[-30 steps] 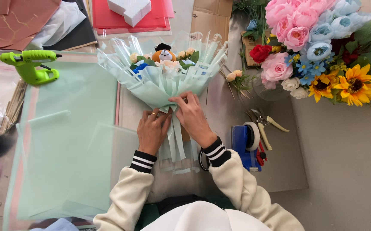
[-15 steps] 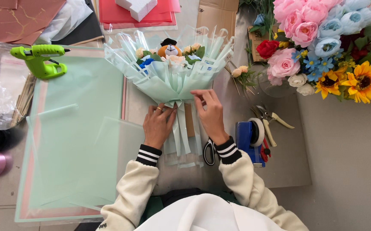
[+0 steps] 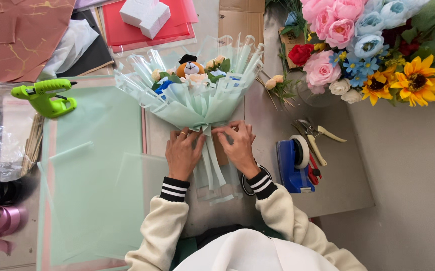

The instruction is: The person wraps a floral bouquet using tissue paper and adhesive tape.

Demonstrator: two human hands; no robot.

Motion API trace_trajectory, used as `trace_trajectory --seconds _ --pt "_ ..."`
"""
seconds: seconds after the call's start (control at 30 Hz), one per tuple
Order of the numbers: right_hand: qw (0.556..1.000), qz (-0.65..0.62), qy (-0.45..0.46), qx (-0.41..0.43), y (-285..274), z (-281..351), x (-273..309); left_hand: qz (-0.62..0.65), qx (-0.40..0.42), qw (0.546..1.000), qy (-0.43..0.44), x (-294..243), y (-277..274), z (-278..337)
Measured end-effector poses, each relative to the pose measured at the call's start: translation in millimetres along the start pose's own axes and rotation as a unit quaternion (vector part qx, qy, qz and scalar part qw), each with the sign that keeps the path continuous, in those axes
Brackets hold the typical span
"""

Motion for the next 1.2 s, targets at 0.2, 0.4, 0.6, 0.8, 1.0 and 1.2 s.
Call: trace_trajectory --seconds 0.2,0.4,0.6,0.8,1.0,1.2 --pt "1.000 -0.009 0.017 -0.010 -35.7 7.3 16.8 -0.025 0.018 0.999 0.011 -1.8 -5.6 -9.8" --pt "0.988 0.108 0.005 -0.107 -142.2 69.5 2.8 -0.030 0.005 1.000 0.007 -0.1 -2.3 -9.5" --pt "0.971 0.056 0.192 -0.131 -175.6 157.5 -59.9 -0.051 -0.037 0.997 0.035 -3.2 -3.5 -8.3" --pt "0.959 -0.014 0.273 -0.079 -148.9 188.1 -93.6 -0.073 -0.065 0.994 0.043 -7.0 -1.1 -1.9" --pt "0.895 -0.249 0.352 -0.116 -143.1 189.9 -96.3 -0.070 -0.051 0.995 0.043 -12.0 -5.5 -4.5" --pt "0.852 -0.362 0.343 -0.162 -142.9 190.0 -97.9 -0.095 -0.061 0.993 0.035 -10.9 -2.7 -3.2"
Point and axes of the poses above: each hand's wrist, its own z-axis away from the middle knuckle, its own y-axis out of the palm, x = y × z, the point moved 7 cm from there along -z, towards the middle knuckle, and after that the axes turned 5 degrees about x, right-handed, at the moved point
